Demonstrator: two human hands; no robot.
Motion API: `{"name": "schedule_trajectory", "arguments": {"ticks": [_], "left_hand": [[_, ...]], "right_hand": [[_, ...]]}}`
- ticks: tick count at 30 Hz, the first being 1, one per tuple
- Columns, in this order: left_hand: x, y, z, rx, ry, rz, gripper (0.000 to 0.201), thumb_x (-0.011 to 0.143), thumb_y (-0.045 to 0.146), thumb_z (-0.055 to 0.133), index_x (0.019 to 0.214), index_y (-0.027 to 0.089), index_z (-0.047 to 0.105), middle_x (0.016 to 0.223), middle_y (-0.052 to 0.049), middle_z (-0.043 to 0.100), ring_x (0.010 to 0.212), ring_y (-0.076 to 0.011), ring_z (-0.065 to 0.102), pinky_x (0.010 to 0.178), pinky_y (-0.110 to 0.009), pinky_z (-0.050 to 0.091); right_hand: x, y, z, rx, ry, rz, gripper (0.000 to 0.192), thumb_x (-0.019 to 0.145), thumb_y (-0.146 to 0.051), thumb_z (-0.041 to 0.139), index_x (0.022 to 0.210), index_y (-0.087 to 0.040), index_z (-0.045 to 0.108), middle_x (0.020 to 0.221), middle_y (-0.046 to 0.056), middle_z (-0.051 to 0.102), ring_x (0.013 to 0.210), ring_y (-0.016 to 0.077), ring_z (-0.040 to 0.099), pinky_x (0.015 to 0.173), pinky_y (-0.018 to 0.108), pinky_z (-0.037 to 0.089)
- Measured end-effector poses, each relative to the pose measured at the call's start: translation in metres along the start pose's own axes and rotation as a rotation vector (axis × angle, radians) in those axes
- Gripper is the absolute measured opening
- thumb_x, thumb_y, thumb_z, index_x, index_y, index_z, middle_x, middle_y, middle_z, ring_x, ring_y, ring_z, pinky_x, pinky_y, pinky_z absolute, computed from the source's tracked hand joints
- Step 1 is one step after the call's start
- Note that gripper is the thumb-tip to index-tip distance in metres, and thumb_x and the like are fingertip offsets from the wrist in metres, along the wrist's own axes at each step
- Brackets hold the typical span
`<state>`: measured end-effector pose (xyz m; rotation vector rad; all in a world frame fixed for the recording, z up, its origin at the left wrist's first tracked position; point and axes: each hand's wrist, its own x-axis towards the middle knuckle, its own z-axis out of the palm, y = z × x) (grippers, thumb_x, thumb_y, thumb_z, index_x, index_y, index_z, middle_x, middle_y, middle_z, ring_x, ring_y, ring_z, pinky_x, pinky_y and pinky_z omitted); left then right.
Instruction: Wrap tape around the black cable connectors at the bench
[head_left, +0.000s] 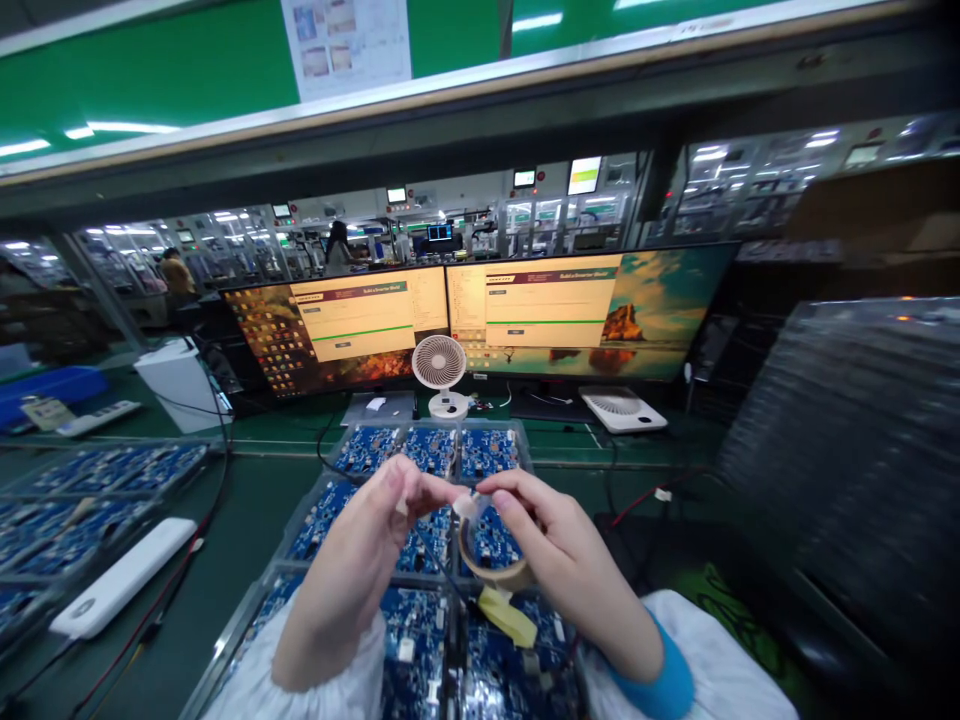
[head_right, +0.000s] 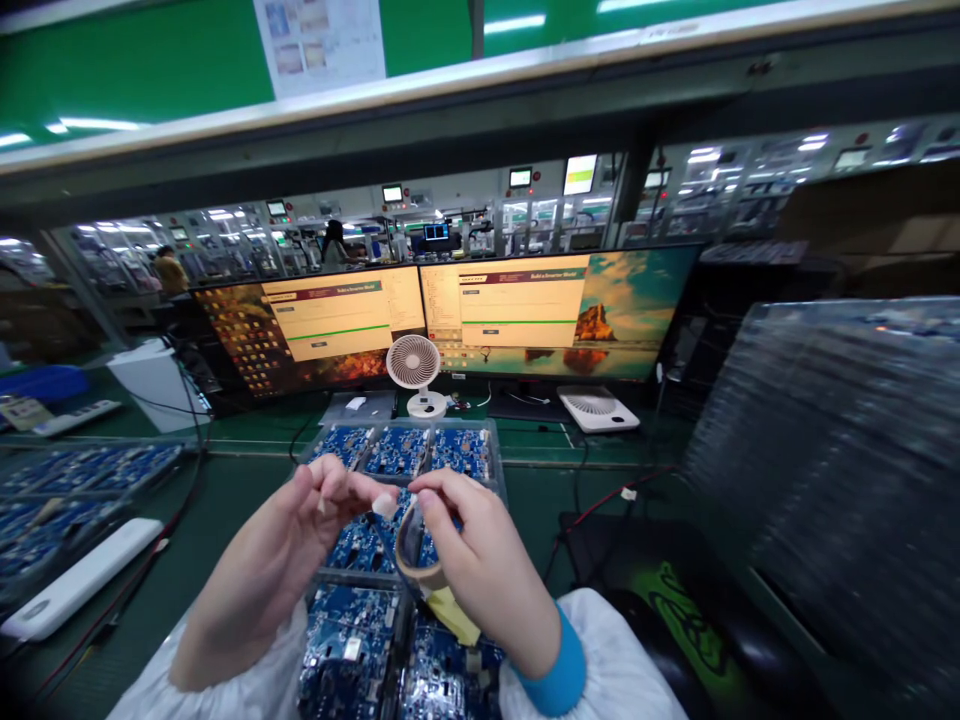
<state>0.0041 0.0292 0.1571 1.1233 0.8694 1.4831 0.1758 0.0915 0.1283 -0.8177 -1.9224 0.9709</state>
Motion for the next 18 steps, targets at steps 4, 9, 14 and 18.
{"name": "schedule_trajectory", "arguments": {"ticks": [4,9,14,18], "left_hand": [[0.002,-0.006,-0.002,0.039,0.140,0.079,0.011,0.091,0.030,0.057,0.093,0.022,0.049,0.110,-0.005,0.066,0.102,-0.0212,0.065,0.096,-0.040,0.043],[0.003,-0.019,0.010,0.287,0.300,0.254,0.051,0.082,0.019,0.068,0.121,0.033,0.038,0.140,-0.007,0.044,0.115,-0.0229,0.061,0.101,-0.042,0.045],[0.003,-0.034,0.027,0.481,0.370,0.438,0.063,0.083,0.012,0.064,0.131,0.038,0.034,0.146,-0.006,0.035,0.110,-0.0184,0.064,0.100,-0.037,0.050],[0.008,-0.043,0.029,0.497,0.413,0.590,0.068,0.081,0.007,0.065,0.134,0.038,0.034,0.147,-0.006,0.034,0.098,-0.0149,0.068,0.090,-0.032,0.057]], "right_hand": [[-0.001,0.009,0.000,0.188,0.066,0.014,0.028,0.086,-0.017,0.043,0.103,-0.027,0.063,0.097,0.002,0.061,0.091,0.0208,0.056,0.080,0.033,0.042],[-0.001,0.017,0.004,0.508,0.123,0.053,0.032,0.084,-0.017,0.048,0.111,-0.033,0.056,0.096,-0.001,0.054,0.088,0.0186,0.052,0.079,0.032,0.042],[-0.004,0.008,0.013,0.347,0.211,-0.002,0.024,0.086,-0.020,0.052,0.108,-0.031,0.054,0.104,0.001,0.054,0.098,0.0218,0.051,0.088,0.039,0.040],[-0.009,0.005,0.018,0.235,0.232,-0.060,0.026,0.090,-0.017,0.048,0.111,-0.031,0.052,0.109,0.003,0.052,0.101,0.0233,0.052,0.090,0.043,0.041]]}}
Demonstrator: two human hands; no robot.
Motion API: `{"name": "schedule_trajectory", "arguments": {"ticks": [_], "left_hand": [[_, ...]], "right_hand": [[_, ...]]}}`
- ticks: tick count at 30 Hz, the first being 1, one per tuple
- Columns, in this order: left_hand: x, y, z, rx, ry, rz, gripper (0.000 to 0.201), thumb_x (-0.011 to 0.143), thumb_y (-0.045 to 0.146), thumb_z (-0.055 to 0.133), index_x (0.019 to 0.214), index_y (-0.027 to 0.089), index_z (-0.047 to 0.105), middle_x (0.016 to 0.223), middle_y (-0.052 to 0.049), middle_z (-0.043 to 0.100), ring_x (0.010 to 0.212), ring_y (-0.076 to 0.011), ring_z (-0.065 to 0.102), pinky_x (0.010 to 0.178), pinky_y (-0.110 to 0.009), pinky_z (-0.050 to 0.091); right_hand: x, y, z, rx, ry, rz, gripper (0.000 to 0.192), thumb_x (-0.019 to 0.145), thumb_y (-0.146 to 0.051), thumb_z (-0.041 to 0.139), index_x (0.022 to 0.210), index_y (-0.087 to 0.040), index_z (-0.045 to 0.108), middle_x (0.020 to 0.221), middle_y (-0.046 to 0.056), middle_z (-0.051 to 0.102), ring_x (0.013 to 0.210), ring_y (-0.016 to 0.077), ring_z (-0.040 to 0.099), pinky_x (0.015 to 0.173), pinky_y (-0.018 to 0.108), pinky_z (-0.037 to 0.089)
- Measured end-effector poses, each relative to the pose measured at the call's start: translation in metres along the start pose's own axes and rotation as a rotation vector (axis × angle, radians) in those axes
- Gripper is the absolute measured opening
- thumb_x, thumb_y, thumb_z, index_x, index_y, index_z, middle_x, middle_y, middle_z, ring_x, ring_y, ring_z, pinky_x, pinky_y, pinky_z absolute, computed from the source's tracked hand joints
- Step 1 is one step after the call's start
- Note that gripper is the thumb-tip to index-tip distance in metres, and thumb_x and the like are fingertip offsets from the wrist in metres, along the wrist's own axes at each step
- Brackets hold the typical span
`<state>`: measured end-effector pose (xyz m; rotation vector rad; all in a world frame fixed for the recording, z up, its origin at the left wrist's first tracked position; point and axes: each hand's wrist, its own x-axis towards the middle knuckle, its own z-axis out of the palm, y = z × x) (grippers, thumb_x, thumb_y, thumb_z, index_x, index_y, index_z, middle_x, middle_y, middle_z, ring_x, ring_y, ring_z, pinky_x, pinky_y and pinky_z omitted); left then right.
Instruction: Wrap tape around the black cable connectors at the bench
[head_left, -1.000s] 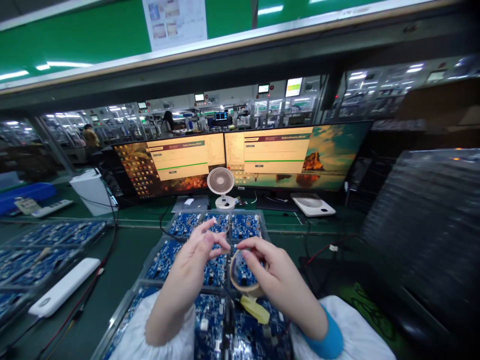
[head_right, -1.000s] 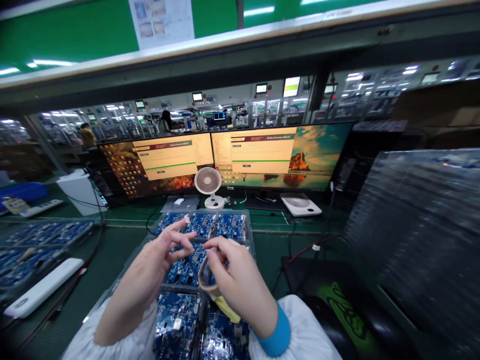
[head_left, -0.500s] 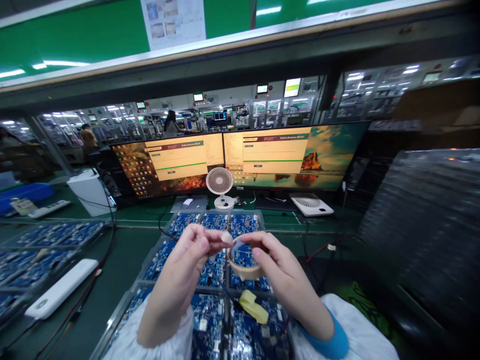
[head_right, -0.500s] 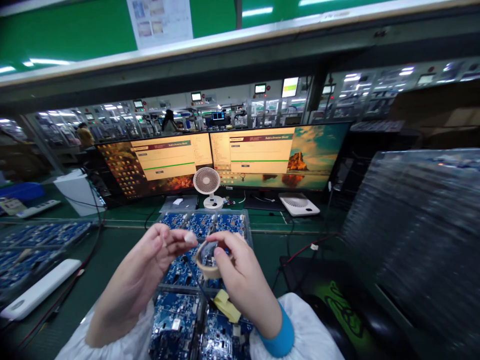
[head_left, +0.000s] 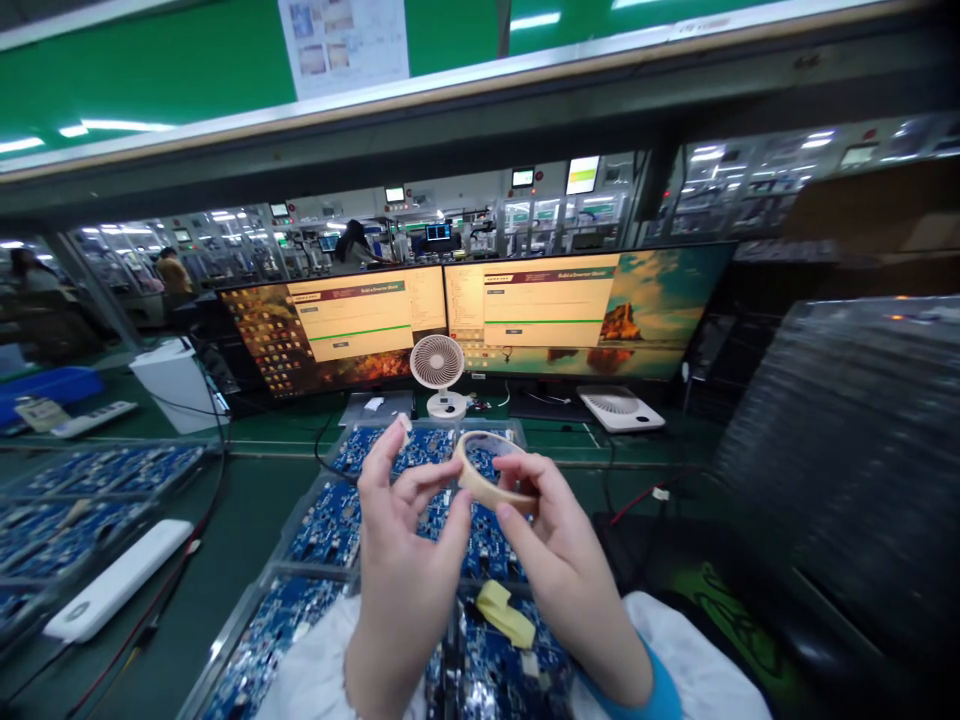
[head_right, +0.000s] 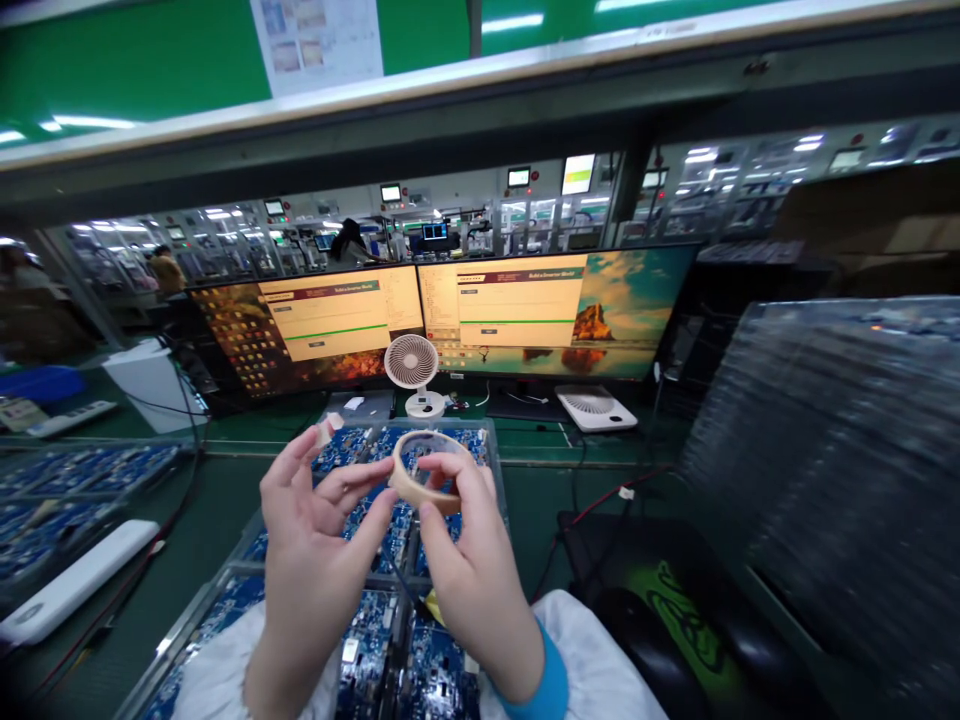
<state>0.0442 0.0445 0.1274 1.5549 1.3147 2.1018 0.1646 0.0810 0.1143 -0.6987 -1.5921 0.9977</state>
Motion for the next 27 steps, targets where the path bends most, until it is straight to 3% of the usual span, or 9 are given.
{"name": "schedule_trajectory", "arguments": {"ticks": [3,8,13,19,27], "left_hand": [[0.001,-0.003,0.001,-0.013,0.025,0.031,0.069,0.080,0.004,0.065,0.133,0.037,0.037,0.146,-0.007,0.033,0.092,-0.0129,0.067,0.083,-0.029,0.060],[0.005,0.000,-0.002,-0.022,0.042,-0.011,0.067,0.080,0.005,0.066,0.131,0.039,0.039,0.149,-0.005,0.025,0.103,-0.0169,0.062,0.073,-0.027,0.062],[0.008,0.005,-0.006,-0.035,0.026,-0.128,0.067,0.080,0.007,0.066,0.130,0.041,0.039,0.151,-0.002,0.021,0.105,-0.0174,0.058,0.068,-0.024,0.061],[0.006,0.007,-0.004,-0.042,0.042,-0.150,0.070,0.077,0.007,0.068,0.131,0.042,0.039,0.154,-0.001,0.017,0.105,-0.0174,0.058,0.066,-0.022,0.060],[0.010,0.006,-0.006,-0.097,-0.077,-0.313,0.068,0.078,0.012,0.067,0.134,0.033,0.035,0.154,-0.008,0.021,0.101,-0.0169,0.065,0.068,-0.021,0.058]], "right_hand": [[-0.001,-0.001,0.002,-0.049,-0.007,-0.053,0.028,0.091,-0.014,0.046,0.112,-0.032,0.052,0.109,0.003,0.051,0.102,0.0223,0.051,0.089,0.040,0.043],[0.000,-0.006,0.003,-0.118,-0.007,-0.149,0.029,0.091,-0.010,0.046,0.110,-0.032,0.052,0.104,0.003,0.051,0.099,0.0209,0.051,0.081,0.033,0.048],[-0.002,-0.009,0.006,-0.255,0.032,-0.227,0.031,0.087,-0.005,0.046,0.106,-0.028,0.054,0.099,0.004,0.056,0.095,0.0223,0.055,0.080,0.036,0.048],[0.001,-0.006,0.005,-0.342,0.113,-0.224,0.024,0.085,-0.005,0.051,0.099,-0.023,0.058,0.095,0.005,0.061,0.092,0.0231,0.057,0.078,0.036,0.049],[0.008,-0.009,-0.003,-0.539,0.040,-0.279,0.017,0.089,-0.007,0.052,0.095,-0.017,0.064,0.087,0.007,0.063,0.084,0.0235,0.055,0.076,0.040,0.046]]}}
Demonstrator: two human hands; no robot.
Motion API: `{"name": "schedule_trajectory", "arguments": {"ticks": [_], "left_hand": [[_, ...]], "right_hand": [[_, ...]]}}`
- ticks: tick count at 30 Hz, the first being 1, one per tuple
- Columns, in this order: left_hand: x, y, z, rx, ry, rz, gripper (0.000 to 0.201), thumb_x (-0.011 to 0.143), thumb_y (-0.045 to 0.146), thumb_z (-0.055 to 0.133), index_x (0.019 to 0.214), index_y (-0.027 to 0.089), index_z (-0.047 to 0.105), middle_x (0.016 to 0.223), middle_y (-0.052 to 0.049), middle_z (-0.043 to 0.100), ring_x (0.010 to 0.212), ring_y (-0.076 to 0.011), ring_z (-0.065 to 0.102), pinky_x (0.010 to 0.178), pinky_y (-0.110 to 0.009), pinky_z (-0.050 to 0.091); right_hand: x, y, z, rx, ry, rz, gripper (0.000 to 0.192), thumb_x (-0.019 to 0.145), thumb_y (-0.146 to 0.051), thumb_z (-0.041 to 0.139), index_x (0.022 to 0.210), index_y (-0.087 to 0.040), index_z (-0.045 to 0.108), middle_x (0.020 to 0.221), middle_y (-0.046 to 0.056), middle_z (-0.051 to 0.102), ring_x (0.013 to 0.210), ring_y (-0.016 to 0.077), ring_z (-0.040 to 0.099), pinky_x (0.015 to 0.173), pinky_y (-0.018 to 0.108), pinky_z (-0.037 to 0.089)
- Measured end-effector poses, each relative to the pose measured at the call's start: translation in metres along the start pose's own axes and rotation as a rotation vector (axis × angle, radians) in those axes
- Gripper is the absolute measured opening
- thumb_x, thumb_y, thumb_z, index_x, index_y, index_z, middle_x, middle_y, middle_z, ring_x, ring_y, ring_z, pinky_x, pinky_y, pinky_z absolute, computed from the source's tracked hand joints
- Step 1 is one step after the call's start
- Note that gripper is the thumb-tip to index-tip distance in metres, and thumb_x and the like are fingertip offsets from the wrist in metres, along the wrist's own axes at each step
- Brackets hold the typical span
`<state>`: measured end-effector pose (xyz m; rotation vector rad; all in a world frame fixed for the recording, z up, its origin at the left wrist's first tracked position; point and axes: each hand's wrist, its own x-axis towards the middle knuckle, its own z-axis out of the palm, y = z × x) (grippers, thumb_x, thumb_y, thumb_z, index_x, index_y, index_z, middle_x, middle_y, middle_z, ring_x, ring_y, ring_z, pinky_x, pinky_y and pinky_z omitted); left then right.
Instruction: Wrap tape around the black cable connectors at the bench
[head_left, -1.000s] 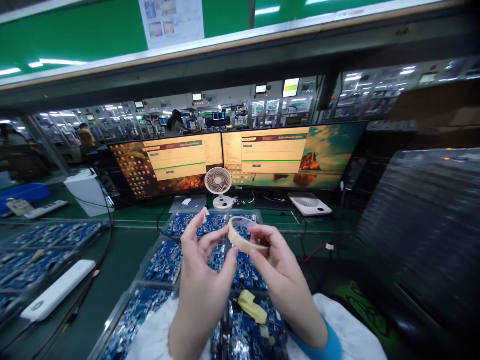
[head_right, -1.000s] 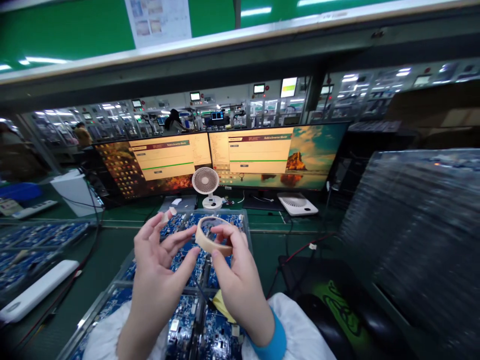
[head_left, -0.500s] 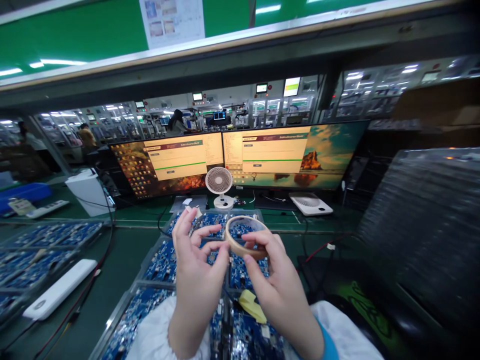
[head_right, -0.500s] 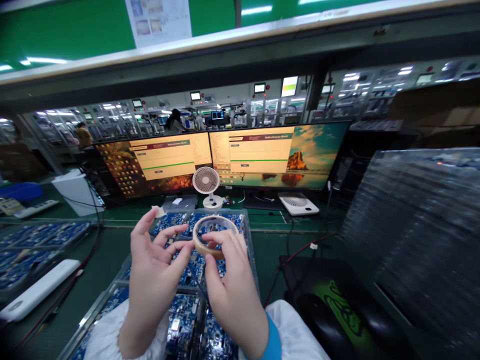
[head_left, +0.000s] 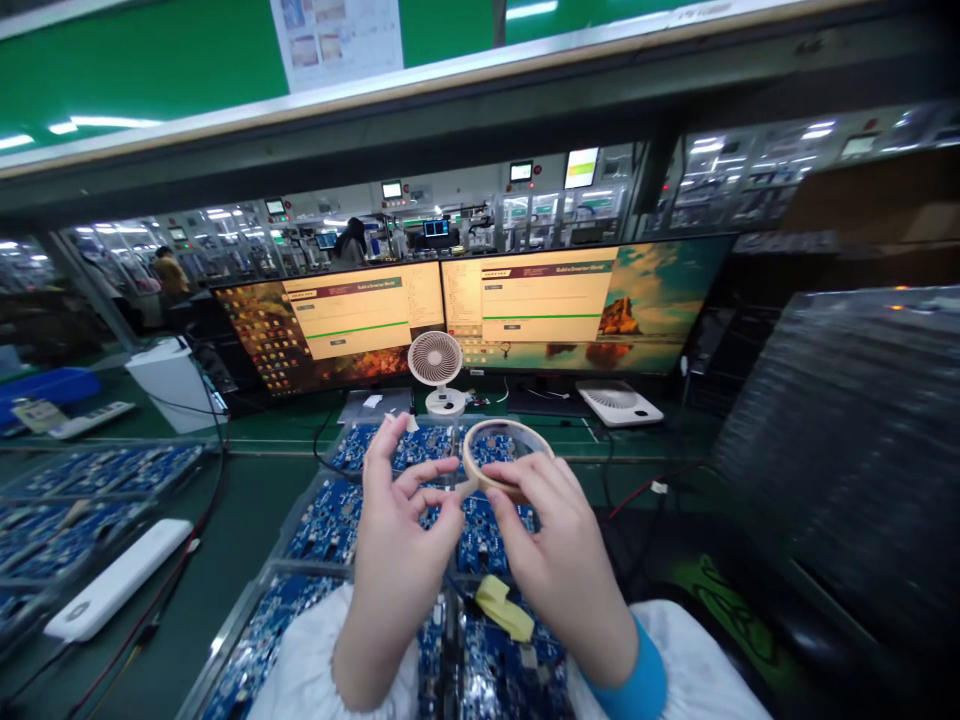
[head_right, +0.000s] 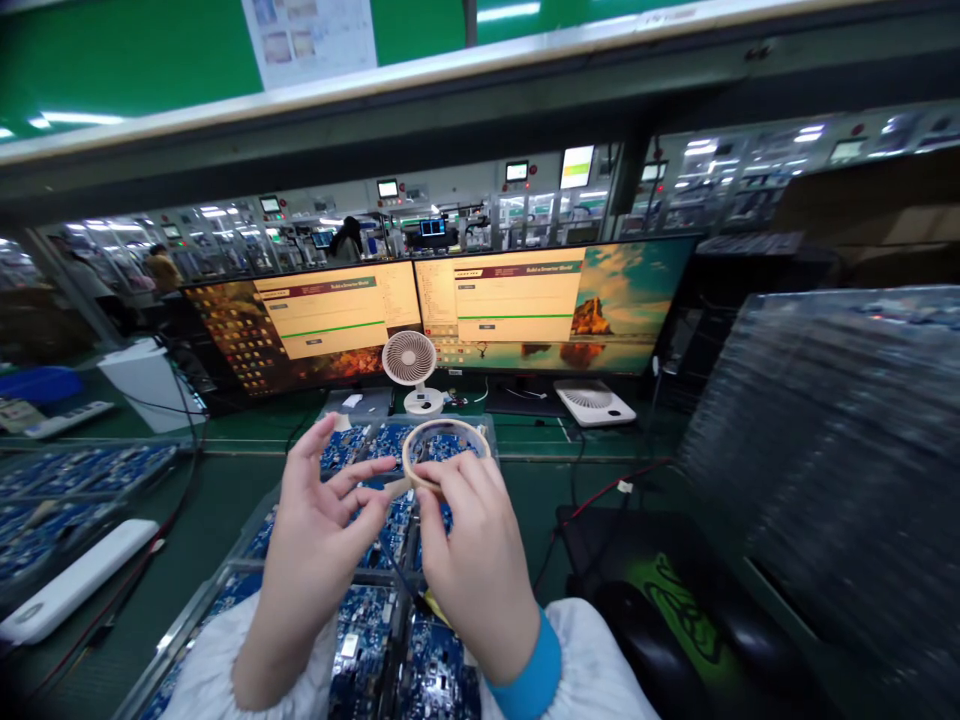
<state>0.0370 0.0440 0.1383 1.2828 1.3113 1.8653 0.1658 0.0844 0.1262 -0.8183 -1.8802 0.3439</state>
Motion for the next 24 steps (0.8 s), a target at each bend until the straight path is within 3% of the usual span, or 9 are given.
{"name": "schedule_trajectory", "arguments": {"ticks": [4,9,17,24], "left_hand": [[0.0034,0.0002,-0.0018,-0.011,-0.046,-0.076,0.068,0.078,0.014,0.068,0.134,0.030,0.032,0.149,-0.012,0.031,0.084,-0.0115,0.069,0.075,-0.025,0.058],[0.0050,0.0016,-0.0015,0.002,-0.017,-0.075,0.070,0.072,0.015,0.073,0.130,0.031,0.036,0.145,-0.011,0.035,0.071,-0.0077,0.067,0.071,-0.026,0.058],[0.0063,-0.0001,-0.0016,0.022,-0.074,-0.083,0.069,0.074,0.015,0.071,0.131,0.030,0.036,0.140,-0.009,0.039,0.070,-0.0075,0.065,0.068,-0.025,0.056],[0.0045,-0.0039,-0.0007,0.052,-0.084,-0.068,0.077,0.073,0.009,0.067,0.136,0.034,0.030,0.123,-0.004,0.043,0.067,-0.0067,0.063,0.078,-0.030,0.054]], "right_hand": [[-0.0020,-0.0028,-0.0008,-0.025,-0.022,-0.020,0.017,0.090,-0.008,0.051,0.097,-0.018,0.063,0.087,0.007,0.062,0.085,0.0242,0.055,0.078,0.042,0.046],[-0.0046,-0.0047,0.0006,-0.052,-0.031,-0.026,0.018,0.090,-0.008,0.051,0.099,-0.016,0.063,0.088,0.008,0.062,0.086,0.0246,0.055,0.078,0.041,0.047],[-0.0035,-0.0043,0.0034,-0.130,-0.019,-0.057,0.012,0.088,-0.011,0.054,0.084,-0.014,0.065,0.077,0.006,0.056,0.078,0.0238,0.051,0.073,0.040,0.044],[-0.0047,-0.0075,0.0044,-0.145,0.009,-0.042,0.012,0.084,-0.009,0.057,0.076,-0.015,0.063,0.074,0.005,0.056,0.077,0.0234,0.051,0.070,0.038,0.041]]}}
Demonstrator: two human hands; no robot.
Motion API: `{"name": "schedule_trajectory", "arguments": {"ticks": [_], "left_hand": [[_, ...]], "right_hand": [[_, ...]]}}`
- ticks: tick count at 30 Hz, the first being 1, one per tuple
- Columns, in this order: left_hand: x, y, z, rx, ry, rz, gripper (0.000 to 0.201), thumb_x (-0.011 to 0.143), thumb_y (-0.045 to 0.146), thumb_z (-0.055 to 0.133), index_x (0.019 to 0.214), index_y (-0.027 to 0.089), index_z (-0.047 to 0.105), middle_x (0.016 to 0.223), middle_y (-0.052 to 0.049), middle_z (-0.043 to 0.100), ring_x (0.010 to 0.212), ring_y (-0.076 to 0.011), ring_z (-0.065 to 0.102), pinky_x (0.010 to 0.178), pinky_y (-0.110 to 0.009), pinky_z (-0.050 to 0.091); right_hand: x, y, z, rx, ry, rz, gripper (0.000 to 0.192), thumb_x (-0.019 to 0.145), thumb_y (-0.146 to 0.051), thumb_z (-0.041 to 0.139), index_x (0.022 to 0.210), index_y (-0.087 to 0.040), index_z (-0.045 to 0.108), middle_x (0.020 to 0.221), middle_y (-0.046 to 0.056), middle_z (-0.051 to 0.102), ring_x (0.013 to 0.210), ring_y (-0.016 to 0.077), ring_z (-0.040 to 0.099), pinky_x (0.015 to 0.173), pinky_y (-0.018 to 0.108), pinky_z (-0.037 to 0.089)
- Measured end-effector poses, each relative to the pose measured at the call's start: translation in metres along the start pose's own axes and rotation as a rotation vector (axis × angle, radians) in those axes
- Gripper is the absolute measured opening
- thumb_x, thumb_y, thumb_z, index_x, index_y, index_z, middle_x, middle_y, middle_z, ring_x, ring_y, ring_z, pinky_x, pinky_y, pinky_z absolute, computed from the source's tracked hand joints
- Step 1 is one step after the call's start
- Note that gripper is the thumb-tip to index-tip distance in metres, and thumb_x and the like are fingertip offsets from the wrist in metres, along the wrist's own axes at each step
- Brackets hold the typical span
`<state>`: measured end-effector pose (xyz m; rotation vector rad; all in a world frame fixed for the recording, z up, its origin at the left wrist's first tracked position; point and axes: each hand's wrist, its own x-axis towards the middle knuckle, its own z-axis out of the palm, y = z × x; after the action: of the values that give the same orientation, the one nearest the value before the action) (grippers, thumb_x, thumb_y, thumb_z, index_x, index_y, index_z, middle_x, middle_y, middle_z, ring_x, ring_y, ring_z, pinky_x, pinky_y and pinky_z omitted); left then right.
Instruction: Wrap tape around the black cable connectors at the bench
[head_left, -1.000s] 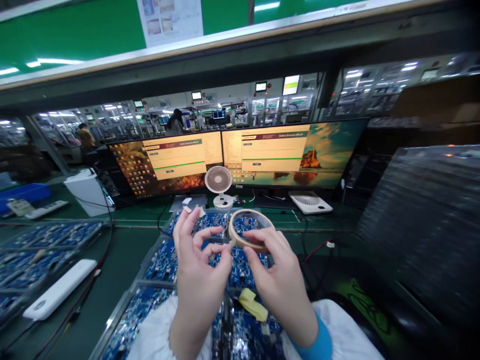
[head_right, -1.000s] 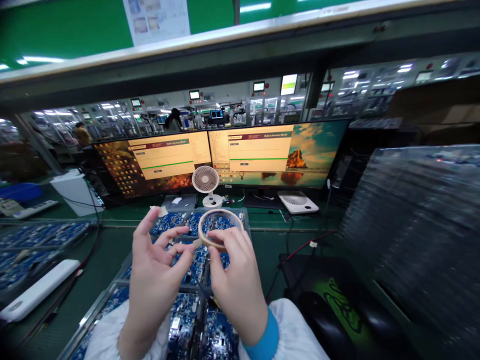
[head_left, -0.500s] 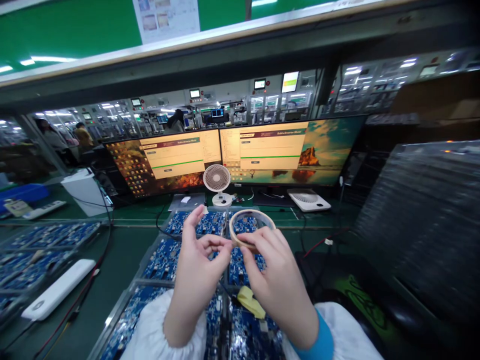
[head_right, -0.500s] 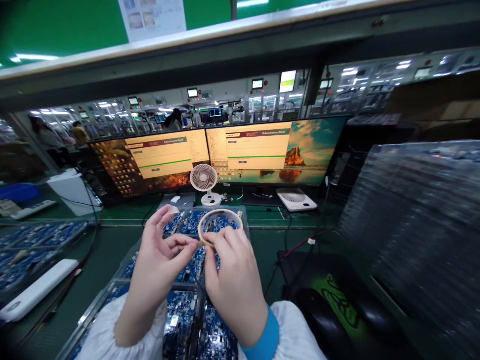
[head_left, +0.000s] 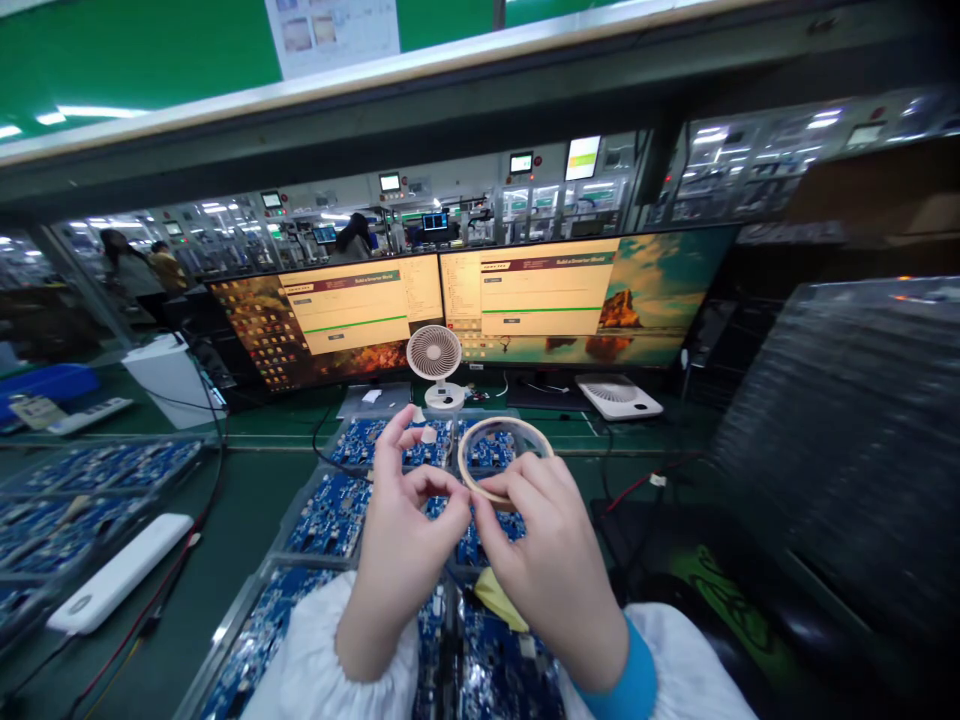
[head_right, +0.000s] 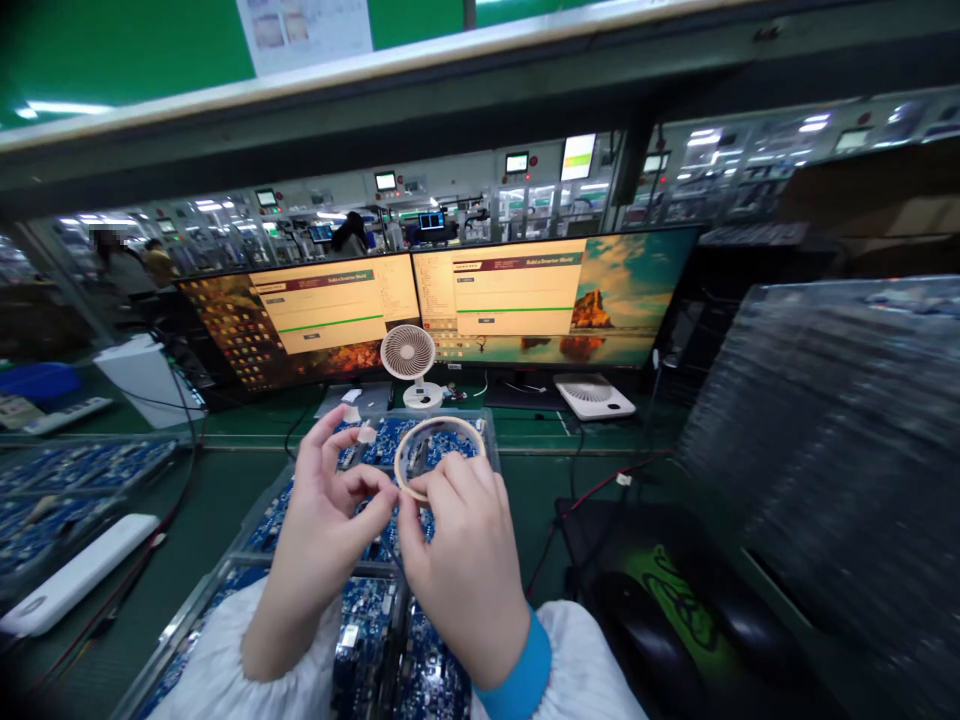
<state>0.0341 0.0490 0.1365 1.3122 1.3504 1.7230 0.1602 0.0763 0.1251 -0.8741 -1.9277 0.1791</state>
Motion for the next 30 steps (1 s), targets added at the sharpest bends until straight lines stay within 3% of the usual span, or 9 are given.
{"name": "schedule_trajectory", "arguments": {"ticks": [5,12,16,21,26,30], "left_hand": [[-0.0007,-0.0005,0.0030,-0.097,0.044,-0.020,0.089,0.069,0.007,0.068,0.139,0.039,0.022,0.110,0.000,0.041,0.062,-0.0050,0.059,0.064,-0.024,0.054],[-0.0009,0.0021,0.0006,-0.072,0.025,-0.037,0.088,0.069,0.006,0.067,0.138,0.039,0.024,0.107,0.001,0.039,0.062,-0.0042,0.059,0.061,-0.021,0.055],[-0.0015,0.0030,0.0003,-0.019,0.024,-0.061,0.079,0.073,0.011,0.068,0.137,0.037,0.028,0.115,-0.002,0.039,0.071,-0.0084,0.063,0.065,-0.025,0.058],[-0.0032,0.0013,0.0018,0.018,0.037,-0.066,0.071,0.075,0.014,0.068,0.134,0.033,0.032,0.121,-0.005,0.036,0.099,-0.0183,0.064,0.074,-0.028,0.060],[-0.0048,0.0017,0.0022,0.026,0.060,-0.026,0.072,0.077,0.013,0.068,0.135,0.037,0.032,0.113,-0.001,0.040,0.073,-0.0089,0.067,0.070,-0.026,0.059],[-0.0041,0.0001,0.0028,-0.012,0.062,0.009,0.075,0.075,0.009,0.068,0.134,0.039,0.033,0.102,0.003,0.040,0.065,-0.0048,0.062,0.063,-0.021,0.057]], "right_hand": [[-0.0018,-0.0036,0.0029,-0.014,0.060,-0.029,0.016,0.082,-0.008,0.058,0.070,-0.017,0.060,0.070,0.004,0.056,0.074,0.0226,0.051,0.068,0.037,0.039],[-0.0024,-0.0044,0.0052,-0.067,0.050,-0.025,0.017,0.084,-0.010,0.056,0.071,-0.018,0.062,0.071,0.006,0.058,0.074,0.0237,0.051,0.069,0.038,0.039],[-0.0030,-0.0037,0.0059,-0.120,0.041,-0.030,0.016,0.085,-0.011,0.055,0.074,-0.017,0.064,0.072,0.007,0.059,0.075,0.0245,0.051,0.069,0.038,0.038],[-0.0041,-0.0034,0.0061,-0.181,0.041,-0.026,0.012,0.084,-0.013,0.056,0.078,-0.017,0.065,0.075,0.008,0.060,0.076,0.0259,0.051,0.068,0.039,0.038],[-0.0041,-0.0037,0.0064,-0.179,0.034,-0.018,0.014,0.085,-0.013,0.056,0.076,-0.017,0.065,0.074,0.008,0.060,0.076,0.0257,0.051,0.068,0.038,0.037],[-0.0030,-0.0033,0.0076,-0.152,0.060,-0.023,0.014,0.084,-0.012,0.057,0.074,-0.016,0.065,0.073,0.007,0.059,0.075,0.0248,0.051,0.068,0.037,0.037]]}}
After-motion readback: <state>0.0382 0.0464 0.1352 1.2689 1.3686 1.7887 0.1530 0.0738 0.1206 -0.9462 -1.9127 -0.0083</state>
